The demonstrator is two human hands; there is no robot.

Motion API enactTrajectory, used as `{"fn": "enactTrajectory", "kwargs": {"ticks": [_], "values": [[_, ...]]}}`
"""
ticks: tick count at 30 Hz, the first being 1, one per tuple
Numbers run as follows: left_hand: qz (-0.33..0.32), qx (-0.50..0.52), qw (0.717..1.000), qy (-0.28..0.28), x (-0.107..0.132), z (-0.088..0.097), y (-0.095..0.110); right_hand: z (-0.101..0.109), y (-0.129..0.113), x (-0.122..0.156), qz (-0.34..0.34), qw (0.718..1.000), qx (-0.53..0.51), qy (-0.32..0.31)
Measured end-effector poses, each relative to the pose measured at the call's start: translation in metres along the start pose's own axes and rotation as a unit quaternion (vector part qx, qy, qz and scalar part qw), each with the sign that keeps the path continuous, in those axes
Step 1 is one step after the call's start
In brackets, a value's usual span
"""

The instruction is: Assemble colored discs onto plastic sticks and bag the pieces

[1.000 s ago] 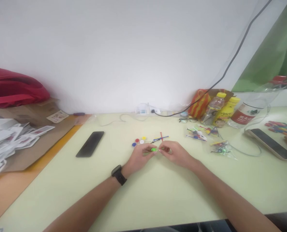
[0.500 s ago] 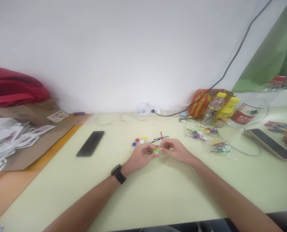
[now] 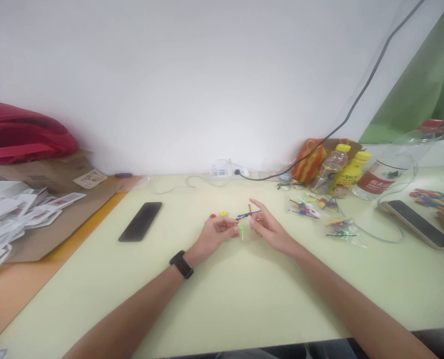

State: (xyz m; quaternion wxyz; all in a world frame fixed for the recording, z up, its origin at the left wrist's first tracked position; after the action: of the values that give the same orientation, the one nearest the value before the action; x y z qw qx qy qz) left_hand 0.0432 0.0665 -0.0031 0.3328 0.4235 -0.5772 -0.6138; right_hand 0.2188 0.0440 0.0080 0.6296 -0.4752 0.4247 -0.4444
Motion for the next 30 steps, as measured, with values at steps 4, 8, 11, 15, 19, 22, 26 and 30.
{"fn": "enactTrajectory", "kwargs": {"ticks": [4, 8, 11, 15, 19, 22, 26, 30], "values": [[-0.001, 0.008, 1.0, 0.017, -0.001, 0.003, -0.002, -0.012, 0.008, 0.003, -0.07, 0.993, 0.001, -0.093], [0.006, 0.01, 1.0, 0.013, -0.001, 0.002, -0.004, -0.003, 0.005, -0.001, -0.058, 0.997, -0.038, -0.035], [0.006, 0.011, 1.0, 0.018, -0.001, 0.002, -0.004, 0.002, 0.013, -0.005, -0.069, 0.995, -0.064, 0.015], [0.004, 0.011, 1.0, 0.016, -0.001, 0.002, -0.003, 0.0, 0.017, -0.005, -0.05, 0.998, -0.038, 0.022], [0.01, 0.014, 1.0, 0.003, -0.002, 0.003, -0.005, -0.004, 0.001, 0.003, 0.027, 0.999, 0.025, 0.028], [0.022, 0.016, 1.0, 0.001, -0.002, 0.003, -0.007, -0.003, -0.006, 0.008, 0.069, 0.992, 0.093, 0.043], [0.029, 0.019, 0.999, 0.003, -0.002, 0.002, -0.007, -0.003, 0.01, 0.004, -0.005, 0.99, 0.144, 0.001], [0.028, 0.017, 0.999, 0.005, -0.002, 0.002, -0.007, 0.005, 0.009, -0.002, 0.003, 0.993, 0.116, 0.015]]}}
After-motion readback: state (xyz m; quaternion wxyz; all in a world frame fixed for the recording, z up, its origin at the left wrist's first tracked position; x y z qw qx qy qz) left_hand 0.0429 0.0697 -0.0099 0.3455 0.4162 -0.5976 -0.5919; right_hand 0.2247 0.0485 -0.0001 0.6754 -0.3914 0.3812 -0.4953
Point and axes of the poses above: each hand's wrist, its own x-axis away from the middle knuckle, its own z-axis out of the back of the hand, y = z × x, the point moved 7 cm from there along -x, towards the middle knuckle, and after that the axes turned 4 degrees about -z, right-handed, at the moved point
